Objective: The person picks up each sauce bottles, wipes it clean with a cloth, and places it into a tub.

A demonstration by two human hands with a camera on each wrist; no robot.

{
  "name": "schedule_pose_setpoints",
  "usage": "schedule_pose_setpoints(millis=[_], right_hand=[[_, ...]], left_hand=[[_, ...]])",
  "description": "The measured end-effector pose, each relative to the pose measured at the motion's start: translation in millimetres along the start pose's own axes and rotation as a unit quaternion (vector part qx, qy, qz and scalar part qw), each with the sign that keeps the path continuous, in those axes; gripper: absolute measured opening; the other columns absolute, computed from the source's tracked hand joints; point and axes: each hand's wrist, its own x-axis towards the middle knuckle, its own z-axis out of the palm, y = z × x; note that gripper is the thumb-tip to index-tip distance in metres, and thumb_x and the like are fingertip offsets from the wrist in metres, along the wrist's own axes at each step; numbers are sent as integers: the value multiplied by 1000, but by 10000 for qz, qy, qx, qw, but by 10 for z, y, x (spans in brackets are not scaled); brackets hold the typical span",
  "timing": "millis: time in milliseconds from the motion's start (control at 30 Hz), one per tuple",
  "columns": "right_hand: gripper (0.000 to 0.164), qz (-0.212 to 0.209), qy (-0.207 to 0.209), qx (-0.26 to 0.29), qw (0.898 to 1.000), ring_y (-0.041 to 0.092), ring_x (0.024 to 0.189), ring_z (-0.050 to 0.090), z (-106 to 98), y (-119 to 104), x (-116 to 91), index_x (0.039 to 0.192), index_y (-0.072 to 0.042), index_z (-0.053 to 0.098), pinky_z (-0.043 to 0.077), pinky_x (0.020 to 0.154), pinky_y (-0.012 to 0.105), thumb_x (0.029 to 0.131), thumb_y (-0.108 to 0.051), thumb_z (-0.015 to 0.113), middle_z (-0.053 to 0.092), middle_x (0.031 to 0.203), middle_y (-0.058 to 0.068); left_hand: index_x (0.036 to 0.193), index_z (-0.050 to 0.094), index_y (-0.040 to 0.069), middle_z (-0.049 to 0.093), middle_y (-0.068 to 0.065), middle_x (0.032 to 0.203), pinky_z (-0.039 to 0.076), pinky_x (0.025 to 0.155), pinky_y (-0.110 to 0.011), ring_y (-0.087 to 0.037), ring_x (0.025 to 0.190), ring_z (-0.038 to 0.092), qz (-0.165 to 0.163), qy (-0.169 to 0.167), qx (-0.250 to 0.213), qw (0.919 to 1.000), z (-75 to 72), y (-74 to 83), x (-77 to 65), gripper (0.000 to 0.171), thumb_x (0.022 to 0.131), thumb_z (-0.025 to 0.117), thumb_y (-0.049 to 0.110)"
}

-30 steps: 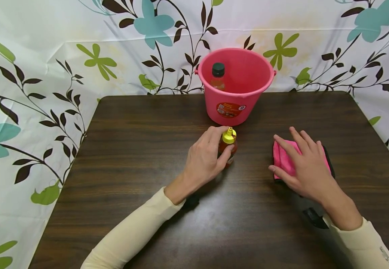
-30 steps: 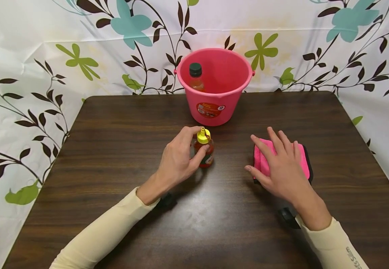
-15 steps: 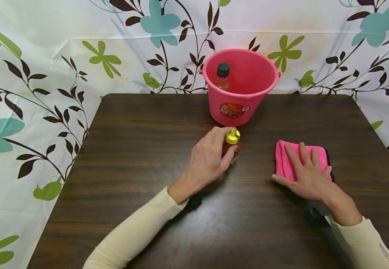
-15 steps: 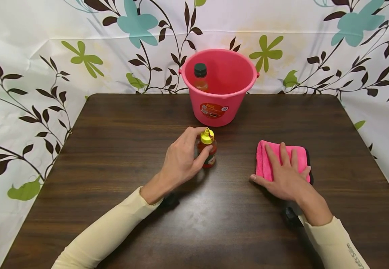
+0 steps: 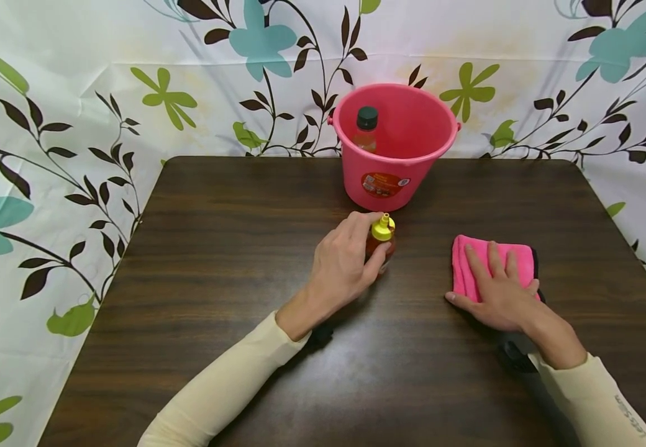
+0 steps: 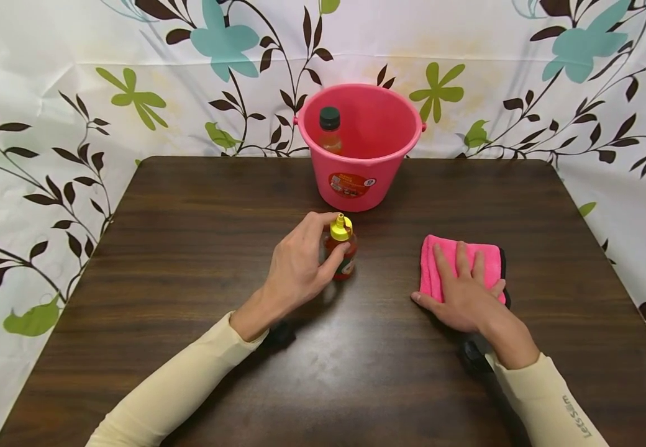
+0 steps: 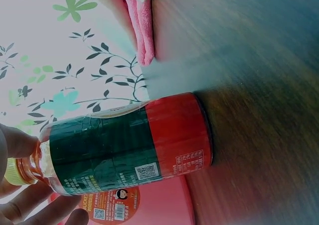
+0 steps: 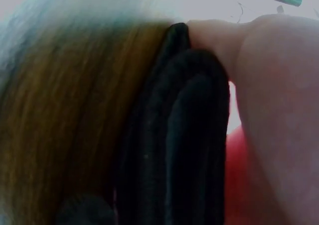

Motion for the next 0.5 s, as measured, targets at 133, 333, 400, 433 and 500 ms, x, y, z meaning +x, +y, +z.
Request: schedule_pose_setpoints(millis=[133,333,400,433,500], right_hand=[[113,-32,15,17,10000,73,151,-6,31,-4,-13,171,-12,-1,2,97,101,95,-69,61,-10,171,38],[104,-5,-1,11,10000,73,151,-6,21,-23,-16,171,-10,2,0,97,101,100,-60,59,-12,171,39],[99,6,-29,14,10000,73,151,-7,11,-29,-21,171,-10,2,0,97,101,102,-54,57,-12,171,38],[96,6,-38,35,10000,73,151,-7,9,-32,-24,171,-11,2,0,97,101,103,-51,57,-13,171,38],[90,17,-48,84,10000,74,150,-8,3,-40,-30,171,-12,1,0,97,101,105,-43,55,-12,171,38]], left_hand=[[133,59,7,71,-9,120,65,87,-34,-21,99,73,-29,-20,-28,10000,2,1,-23,46,95,77,26],[132,60,7,72,-9,118,64,85,-34,-21,97,73,95,134,24,9999,11,-9,-13,46,94,78,25],[132,61,7,72,-8,117,64,84,-35,-21,97,73,119,161,47,9998,11,-11,-10,45,94,78,25],[131,61,7,72,-8,117,64,84,-35,-21,97,73,121,167,53,9998,11,-12,-12,45,94,78,25],[131,61,7,72,-8,117,64,83,-34,-21,97,73,121,162,64,9998,11,-12,-12,45,94,78,25]])
